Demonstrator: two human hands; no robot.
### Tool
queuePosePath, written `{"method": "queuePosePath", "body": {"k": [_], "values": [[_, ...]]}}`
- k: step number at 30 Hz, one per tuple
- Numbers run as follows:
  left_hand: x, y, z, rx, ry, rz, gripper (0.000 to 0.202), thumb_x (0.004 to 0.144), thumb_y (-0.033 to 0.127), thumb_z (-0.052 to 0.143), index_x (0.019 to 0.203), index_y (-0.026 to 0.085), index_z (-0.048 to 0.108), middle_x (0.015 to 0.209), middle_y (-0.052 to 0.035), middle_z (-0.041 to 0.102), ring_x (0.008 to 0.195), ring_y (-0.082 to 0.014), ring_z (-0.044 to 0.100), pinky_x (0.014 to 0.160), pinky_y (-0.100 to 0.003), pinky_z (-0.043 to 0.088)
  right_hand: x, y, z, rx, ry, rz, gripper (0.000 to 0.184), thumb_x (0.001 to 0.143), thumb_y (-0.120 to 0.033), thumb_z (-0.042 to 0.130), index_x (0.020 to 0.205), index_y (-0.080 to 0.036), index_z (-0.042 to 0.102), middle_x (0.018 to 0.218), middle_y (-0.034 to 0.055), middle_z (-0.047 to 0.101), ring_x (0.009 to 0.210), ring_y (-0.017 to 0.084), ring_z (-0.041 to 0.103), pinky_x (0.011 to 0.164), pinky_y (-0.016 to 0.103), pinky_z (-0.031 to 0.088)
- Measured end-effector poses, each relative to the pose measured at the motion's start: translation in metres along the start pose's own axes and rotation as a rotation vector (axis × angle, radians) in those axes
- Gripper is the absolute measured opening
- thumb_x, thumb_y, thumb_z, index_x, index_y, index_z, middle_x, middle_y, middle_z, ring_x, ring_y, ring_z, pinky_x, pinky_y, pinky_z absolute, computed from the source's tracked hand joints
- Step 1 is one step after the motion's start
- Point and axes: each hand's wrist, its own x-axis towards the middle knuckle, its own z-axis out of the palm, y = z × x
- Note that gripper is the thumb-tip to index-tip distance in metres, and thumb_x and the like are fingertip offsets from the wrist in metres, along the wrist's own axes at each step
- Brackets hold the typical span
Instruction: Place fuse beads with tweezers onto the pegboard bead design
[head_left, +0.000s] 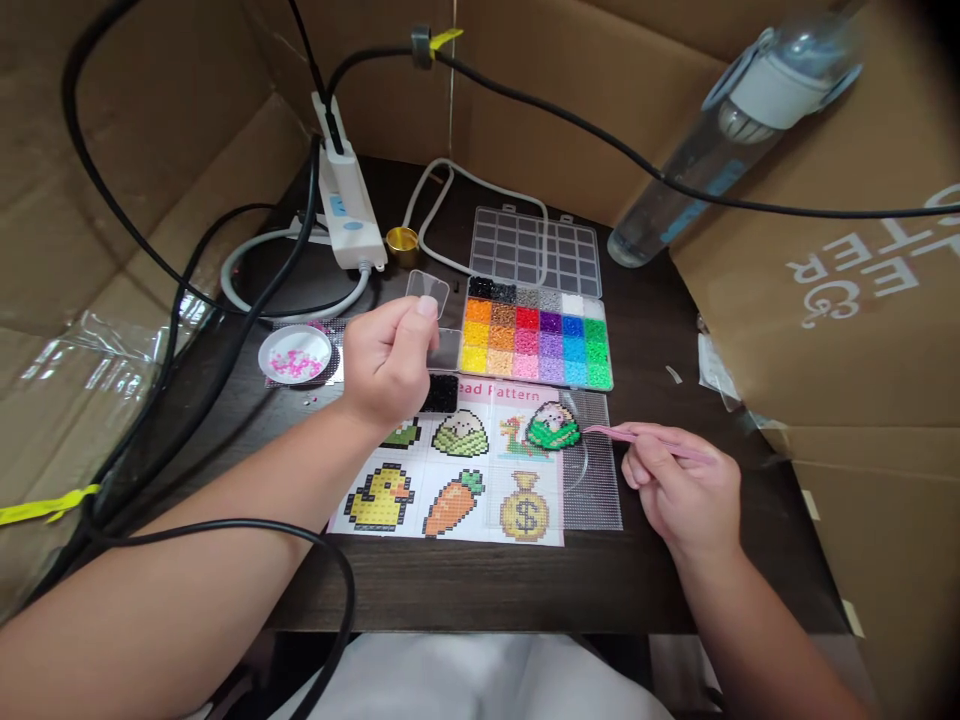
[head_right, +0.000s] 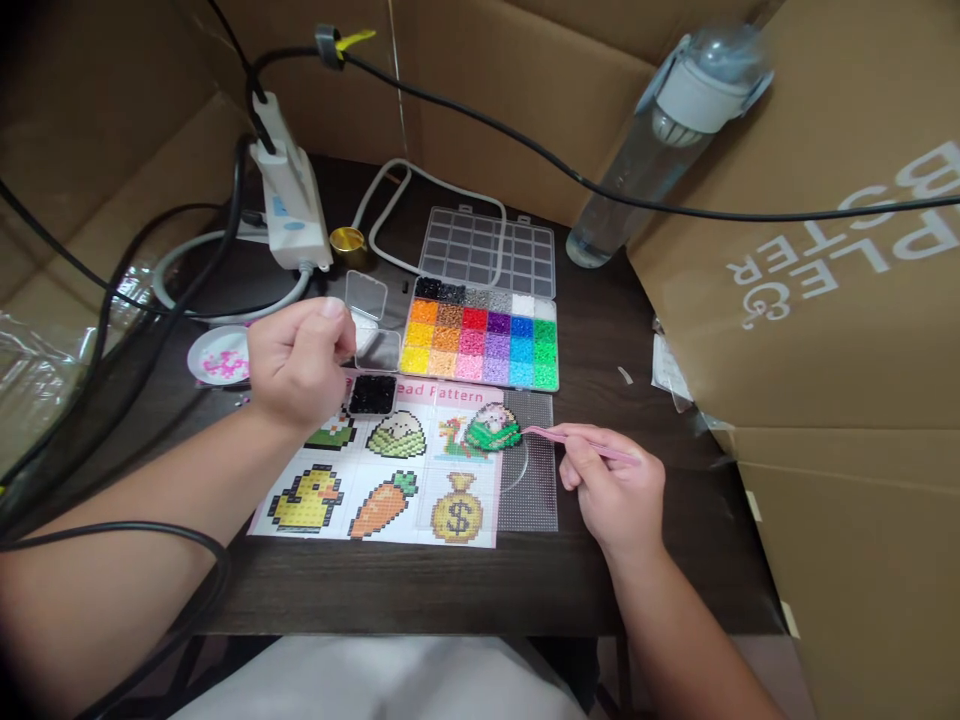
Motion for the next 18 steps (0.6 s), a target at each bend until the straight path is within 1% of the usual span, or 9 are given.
{"method": "queuePosePath", "body": {"k": [4, 9, 13, 18], "values": [[-0.001, 0.001, 0.000, 0.008, 0.002, 0.000, 0.052, 0.099, 0.049, 0.047, 0.055, 0.020, 0.045, 0.051, -0.0001, 0.040, 0.050, -0.0118, 0.038, 0.051, -0.033, 0.031, 0.004, -0.007, 0.002, 0.098, 0.004, -0.001, 0.013, 0.080, -0.031, 0.081, 0.083, -0.018, 0.080, 0.067, 0.0076, 0.071, 0.044, 0.009, 0.045, 0.041, 0.026, 0.037], [-0.002, 0.002, 0.001, 0.006, -0.001, 0.002, 0.052, 0.099, 0.047, 0.047, 0.055, 0.020, 0.044, 0.051, 0.0000, 0.039, 0.051, -0.0120, 0.038, 0.052, -0.033, 0.032, 0.007, -0.011, 0.001, 0.138, 0.000, 0.053, 0.013, 0.078, -0.033, 0.082, 0.081, -0.020, 0.081, 0.080, 0.0105, 0.077, 0.045, 0.007, 0.044, 0.041, 0.024, 0.034], [-0.002, 0.002, 0.001, -0.008, 0.002, 0.004, 0.051, 0.099, 0.046, 0.048, 0.055, 0.020, 0.044, 0.051, 0.0001, 0.039, 0.051, -0.0118, 0.038, 0.052, -0.033, 0.031, 0.009, -0.013, -0.002, 0.189, -0.005, 0.084, 0.013, 0.075, -0.033, 0.084, 0.080, -0.022, 0.081, 0.085, 0.0092, 0.078, 0.044, 0.006, 0.041, 0.041, 0.023, 0.034], [-0.002, 0.002, 0.001, 0.000, -0.004, -0.007, 0.051, 0.099, 0.047, 0.047, 0.057, 0.020, 0.045, 0.052, -0.0003, 0.040, 0.052, -0.0122, 0.039, 0.052, -0.033, 0.032, 0.013, -0.013, -0.007, 0.203, -0.022, 0.109, 0.012, 0.076, -0.035, 0.083, 0.083, -0.025, 0.080, 0.089, 0.0071, 0.078, 0.045, 0.006, 0.037, 0.041, 0.023, 0.032]]}}
